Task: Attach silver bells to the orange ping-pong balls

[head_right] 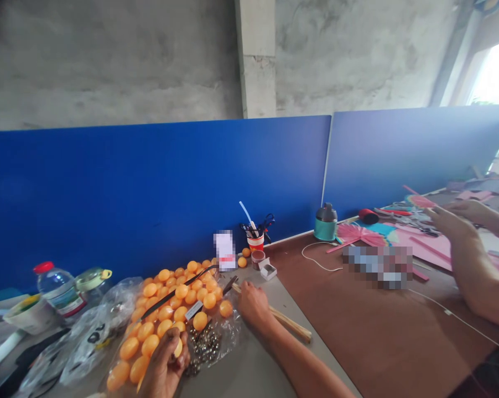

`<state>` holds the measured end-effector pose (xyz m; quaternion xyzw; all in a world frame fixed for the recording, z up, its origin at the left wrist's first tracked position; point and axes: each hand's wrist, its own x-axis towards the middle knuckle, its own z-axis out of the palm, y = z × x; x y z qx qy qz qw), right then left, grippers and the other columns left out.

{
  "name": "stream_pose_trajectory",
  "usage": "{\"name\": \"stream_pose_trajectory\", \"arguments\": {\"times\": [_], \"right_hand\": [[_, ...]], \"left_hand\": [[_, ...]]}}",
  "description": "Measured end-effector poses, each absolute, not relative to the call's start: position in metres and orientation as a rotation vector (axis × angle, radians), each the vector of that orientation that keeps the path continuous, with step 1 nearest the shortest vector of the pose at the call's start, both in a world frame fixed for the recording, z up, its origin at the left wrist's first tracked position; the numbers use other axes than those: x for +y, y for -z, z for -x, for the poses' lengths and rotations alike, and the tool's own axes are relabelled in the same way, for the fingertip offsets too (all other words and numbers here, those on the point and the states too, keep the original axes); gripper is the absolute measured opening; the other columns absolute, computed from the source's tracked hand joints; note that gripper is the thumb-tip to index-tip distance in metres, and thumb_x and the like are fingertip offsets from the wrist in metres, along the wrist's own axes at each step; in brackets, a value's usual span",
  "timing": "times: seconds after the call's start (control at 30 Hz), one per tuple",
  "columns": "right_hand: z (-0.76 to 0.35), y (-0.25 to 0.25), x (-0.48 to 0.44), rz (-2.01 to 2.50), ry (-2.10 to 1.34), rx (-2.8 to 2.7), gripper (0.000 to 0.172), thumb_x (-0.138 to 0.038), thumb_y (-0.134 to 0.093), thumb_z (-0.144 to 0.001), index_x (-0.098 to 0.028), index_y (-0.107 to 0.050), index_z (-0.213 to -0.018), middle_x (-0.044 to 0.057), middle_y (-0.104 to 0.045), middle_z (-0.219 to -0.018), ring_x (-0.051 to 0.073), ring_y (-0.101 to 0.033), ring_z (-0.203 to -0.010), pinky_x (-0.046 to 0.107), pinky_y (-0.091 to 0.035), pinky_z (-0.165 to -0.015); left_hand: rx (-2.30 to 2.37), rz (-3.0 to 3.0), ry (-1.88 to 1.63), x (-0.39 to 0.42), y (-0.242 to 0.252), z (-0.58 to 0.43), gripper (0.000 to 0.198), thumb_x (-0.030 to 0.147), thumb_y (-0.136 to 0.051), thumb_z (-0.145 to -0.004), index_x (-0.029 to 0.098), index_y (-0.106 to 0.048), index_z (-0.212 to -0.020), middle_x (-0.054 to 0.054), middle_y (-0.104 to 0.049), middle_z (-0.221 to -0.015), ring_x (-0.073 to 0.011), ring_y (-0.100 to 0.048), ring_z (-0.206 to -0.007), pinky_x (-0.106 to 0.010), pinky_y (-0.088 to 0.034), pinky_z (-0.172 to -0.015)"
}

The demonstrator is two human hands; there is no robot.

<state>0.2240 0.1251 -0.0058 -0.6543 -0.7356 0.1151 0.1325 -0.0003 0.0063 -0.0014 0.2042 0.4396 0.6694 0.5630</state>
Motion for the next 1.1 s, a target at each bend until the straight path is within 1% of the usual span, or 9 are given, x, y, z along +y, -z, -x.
{"name": "stream_pose_trajectory", "arguments": {"times": [0.13, 0.23, 0.4, 0.5, 0.6, 0.73, 0.9, 1.0, 1.1], "right_hand": [[-0.224, 0.009, 0.126, 1.920, -0.294, -2.171, 0.029, -0.014, -0.049, -0.100, -0.014, -0.069, -0.121, 0.018, -0.077, -0.120, 0.028, -0.074, -0.112, 0.036, -0.049, -0.094], [-0.225, 0.013, 0.128, 1.933, -0.277, -2.196, 0.030, -0.014, -0.048, -0.100, -0.012, -0.069, -0.121, 0.020, -0.076, -0.121, 0.030, -0.073, -0.113, 0.037, -0.048, -0.094], [-0.228, 0.021, 0.130, 1.930, -0.255, -2.223, 0.028, -0.017, -0.048, -0.102, -0.014, -0.071, -0.119, 0.020, -0.071, -0.129, 0.031, -0.067, -0.119, 0.038, -0.044, -0.097], [-0.229, 0.022, 0.131, 1.932, -0.253, -2.222, 0.029, -0.019, -0.049, -0.102, -0.013, -0.071, -0.119, 0.021, -0.071, -0.128, 0.032, -0.065, -0.121, 0.038, -0.043, -0.097], [-0.229, 0.022, 0.130, 1.928, -0.259, -2.221, 0.028, -0.018, -0.049, -0.101, -0.013, -0.071, -0.118, 0.020, -0.071, -0.127, 0.031, -0.065, -0.120, 0.037, -0.043, -0.097], [-0.229, 0.022, 0.128, 1.914, -0.272, -2.202, 0.027, -0.016, -0.050, -0.100, -0.014, -0.071, -0.116, 0.019, -0.072, -0.125, 0.030, -0.065, -0.119, 0.037, -0.043, -0.096], [-0.227, 0.021, 0.128, 1.880, -0.297, -2.138, 0.022, -0.020, -0.055, -0.098, -0.014, -0.073, -0.110, 0.021, -0.072, -0.122, 0.033, -0.065, -0.116, 0.040, -0.044, -0.096], [-0.223, 0.015, 0.129, 1.825, -0.279, -2.074, 0.028, -0.018, -0.051, -0.099, -0.014, -0.071, -0.118, 0.021, -0.069, -0.126, 0.034, -0.062, -0.119, 0.042, -0.045, -0.098], [-0.212, 0.004, 0.121, 1.651, -0.282, -2.035, 0.032, -0.013, -0.047, -0.099, -0.014, -0.069, -0.122, 0.018, -0.069, -0.123, 0.029, -0.063, -0.116, 0.039, -0.047, -0.099]], "left_hand": [[0.977, -0.414, -1.618, 0.006, -0.005, -0.006, 0.046, 0.035, -0.102, -0.042, 0.019, -0.071, -0.073, 0.001, -0.071, -0.072, -0.0072, -0.050, -0.050, -0.022, -0.046, -0.050], [0.892, -0.378, -1.568, 0.006, -0.003, -0.005, 0.038, 0.030, -0.097, -0.051, 0.019, -0.071, -0.076, -0.001, -0.070, -0.071, -0.0091, -0.052, -0.051, -0.023, -0.047, -0.052], [0.795, -0.317, -1.523, 0.002, -0.005, -0.002, 0.027, 0.031, -0.089, -0.065, 0.018, -0.071, -0.080, -0.006, -0.071, -0.077, -0.0116, -0.054, -0.055, -0.026, -0.048, -0.055], [0.792, -0.352, -1.526, -0.001, -0.008, -0.003, 0.033, 0.034, -0.094, -0.063, 0.020, -0.071, -0.082, -0.005, -0.070, -0.078, -0.0111, -0.054, -0.057, -0.026, -0.048, -0.057], [0.814, -0.463, -1.546, -0.003, -0.008, -0.006, 0.043, 0.037, -0.100, -0.057, 0.020, -0.070, -0.084, -0.001, -0.068, -0.079, -0.0072, -0.051, -0.056, -0.024, -0.046, -0.057], [0.872, -0.566, -1.499, -0.007, -0.007, -0.008, 0.044, 0.033, -0.100, -0.057, 0.021, -0.066, -0.082, 0.003, -0.066, -0.078, -0.0042, -0.048, -0.054, -0.022, -0.043, -0.058], [0.907, -0.505, -1.530, -0.006, -0.009, -0.008, 0.046, 0.037, -0.101, -0.053, 0.020, -0.067, -0.081, 0.000, -0.072, -0.080, -0.0046, -0.049, -0.052, -0.022, -0.044, -0.057], [0.892, -0.418, -1.543, -0.003, -0.009, -0.008, 0.045, 0.038, -0.100, -0.053, 0.019, -0.069, -0.080, -0.003, -0.074, -0.077, -0.0058, -0.049, -0.050, -0.022, -0.044, -0.055], [0.877, -0.340, -1.545, 0.000, -0.006, -0.009, 0.042, 0.040, -0.099, -0.053, 0.018, -0.070, -0.075, -0.004, -0.074, -0.073, -0.0076, -0.050, -0.049, -0.023, -0.045, -0.053]]}}
